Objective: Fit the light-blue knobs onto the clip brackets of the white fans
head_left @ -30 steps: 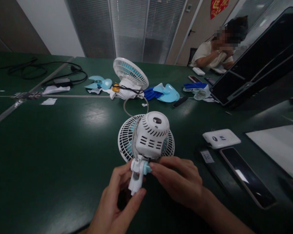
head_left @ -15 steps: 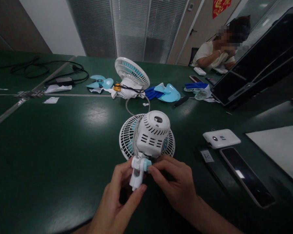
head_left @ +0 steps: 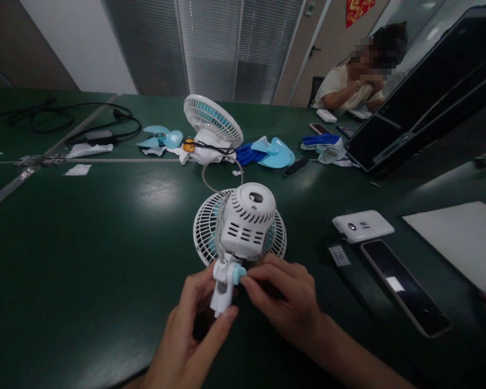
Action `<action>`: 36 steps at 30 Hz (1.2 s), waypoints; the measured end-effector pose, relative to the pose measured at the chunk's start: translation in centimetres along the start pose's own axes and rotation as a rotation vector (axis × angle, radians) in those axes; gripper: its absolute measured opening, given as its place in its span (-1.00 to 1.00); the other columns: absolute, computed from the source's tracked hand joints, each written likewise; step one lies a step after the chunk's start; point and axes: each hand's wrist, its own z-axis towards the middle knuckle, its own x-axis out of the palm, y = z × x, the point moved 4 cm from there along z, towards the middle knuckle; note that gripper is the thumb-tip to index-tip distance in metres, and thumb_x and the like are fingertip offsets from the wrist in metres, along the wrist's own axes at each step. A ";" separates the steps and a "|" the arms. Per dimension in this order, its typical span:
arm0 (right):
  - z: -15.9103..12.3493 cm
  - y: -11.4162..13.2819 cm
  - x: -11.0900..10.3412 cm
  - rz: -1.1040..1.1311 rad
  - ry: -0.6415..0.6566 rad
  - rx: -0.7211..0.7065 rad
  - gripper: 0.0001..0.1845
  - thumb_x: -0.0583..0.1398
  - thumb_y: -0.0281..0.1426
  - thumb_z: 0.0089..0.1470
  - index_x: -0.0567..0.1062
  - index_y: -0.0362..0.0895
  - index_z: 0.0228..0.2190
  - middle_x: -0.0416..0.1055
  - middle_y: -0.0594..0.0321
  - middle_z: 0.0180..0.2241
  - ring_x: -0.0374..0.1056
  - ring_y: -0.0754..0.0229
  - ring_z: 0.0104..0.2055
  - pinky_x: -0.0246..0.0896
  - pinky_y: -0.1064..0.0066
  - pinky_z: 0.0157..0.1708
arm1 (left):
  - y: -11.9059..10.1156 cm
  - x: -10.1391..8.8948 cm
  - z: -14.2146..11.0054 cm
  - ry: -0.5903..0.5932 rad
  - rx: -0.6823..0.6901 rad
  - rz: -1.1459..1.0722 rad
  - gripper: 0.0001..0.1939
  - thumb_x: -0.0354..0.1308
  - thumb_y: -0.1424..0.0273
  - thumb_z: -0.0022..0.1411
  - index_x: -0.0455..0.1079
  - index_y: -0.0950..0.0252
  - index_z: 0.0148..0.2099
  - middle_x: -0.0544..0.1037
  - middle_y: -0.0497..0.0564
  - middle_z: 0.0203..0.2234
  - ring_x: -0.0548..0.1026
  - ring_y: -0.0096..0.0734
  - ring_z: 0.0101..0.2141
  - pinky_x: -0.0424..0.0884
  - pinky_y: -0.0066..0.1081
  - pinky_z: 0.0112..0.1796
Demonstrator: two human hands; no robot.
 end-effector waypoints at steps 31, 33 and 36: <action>-0.1 -0.4 -0.2 0.034 -0.025 -0.023 -0.86 0.22 -0.39 0.28 0.49 -0.13 -0.36 0.44 0.32 -0.43 0.37 0.36 -0.47 0.15 0.49 -0.51 | 0.7 -0.1 0.0 0.006 0.008 0.089 -0.55 0.23 0.21 0.30 0.31 0.17 0.19 0.62 0.11 0.09 0.59 -0.13 0.03 0.55 -0.34 -0.12; -0.1 -0.3 -0.1 0.033 -0.020 -0.003 -0.81 0.20 -0.41 0.29 0.46 -0.13 -0.41 0.40 0.34 -0.47 0.33 0.36 -0.50 0.12 0.48 -0.53 | 0.7 0.0 0.0 0.010 0.004 0.087 -0.55 0.23 0.21 0.30 0.30 0.16 0.19 0.61 0.10 0.09 0.58 -0.14 0.05 0.55 -0.35 -0.11; -0.3 -0.2 -0.7 -0.089 -0.004 -0.100 -0.94 0.23 -0.41 0.27 0.49 -0.13 -0.29 0.47 0.31 -0.41 0.39 0.32 -0.44 0.19 0.44 -0.45 | 0.6 0.1 0.0 0.011 0.010 0.054 -0.55 0.23 0.21 0.31 0.29 0.17 0.19 0.61 0.10 0.10 0.58 -0.18 0.06 0.51 -0.33 -0.02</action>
